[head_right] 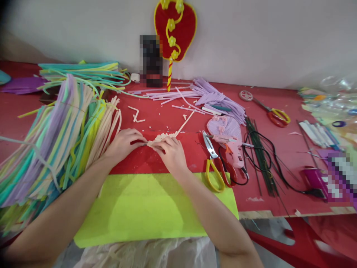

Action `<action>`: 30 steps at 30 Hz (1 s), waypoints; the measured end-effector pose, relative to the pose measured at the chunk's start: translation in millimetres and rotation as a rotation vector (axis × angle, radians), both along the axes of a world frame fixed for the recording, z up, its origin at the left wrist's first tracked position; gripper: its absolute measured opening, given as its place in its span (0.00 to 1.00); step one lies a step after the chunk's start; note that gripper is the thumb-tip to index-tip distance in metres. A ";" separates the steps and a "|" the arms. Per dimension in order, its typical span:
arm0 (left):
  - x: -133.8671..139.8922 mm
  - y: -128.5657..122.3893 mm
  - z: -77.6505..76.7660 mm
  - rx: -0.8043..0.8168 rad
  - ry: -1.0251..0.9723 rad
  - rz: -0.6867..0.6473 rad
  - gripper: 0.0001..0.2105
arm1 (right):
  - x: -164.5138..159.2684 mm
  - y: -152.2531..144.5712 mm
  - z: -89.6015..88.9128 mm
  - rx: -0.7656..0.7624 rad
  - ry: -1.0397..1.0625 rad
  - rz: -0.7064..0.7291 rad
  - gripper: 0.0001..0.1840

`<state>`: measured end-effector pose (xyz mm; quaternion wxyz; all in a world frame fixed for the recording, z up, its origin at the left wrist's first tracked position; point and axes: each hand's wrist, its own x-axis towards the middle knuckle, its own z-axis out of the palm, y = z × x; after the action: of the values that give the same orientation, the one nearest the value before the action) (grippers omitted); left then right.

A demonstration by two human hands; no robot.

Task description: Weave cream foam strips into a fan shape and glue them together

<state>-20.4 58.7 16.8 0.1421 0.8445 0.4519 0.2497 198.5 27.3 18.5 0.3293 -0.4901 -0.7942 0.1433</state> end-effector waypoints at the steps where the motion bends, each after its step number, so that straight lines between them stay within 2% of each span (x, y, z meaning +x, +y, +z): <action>1: 0.1 -0.1 0.7 0.003 0.003 0.003 0.06 | -2.0 -0.2 -1.2 -0.001 -0.004 0.014 0.08; 7: -0.5 -1.0 5.6 -0.014 0.033 0.041 0.05 | -2.0 0.6 -5.2 -0.008 -0.013 0.014 0.08; 15: -3.2 0.9 -1.1 0.032 0.059 0.013 0.04 | -1.8 0.8 -3.7 0.000 -0.058 0.010 0.06; 23: -1.0 -2.0 7.7 0.029 0.084 0.001 0.04 | -2.9 0.2 -1.7 0.008 -0.076 -0.001 0.05; 30: -0.8 -2.5 7.6 0.012 0.104 0.006 0.03 | -3.2 -1.0 -2.1 0.007 -0.017 0.022 0.07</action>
<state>-21.2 56.2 24.5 0.1125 0.8557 0.4598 0.2088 195.3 26.3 16.5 0.3225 -0.4813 -0.8029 0.1400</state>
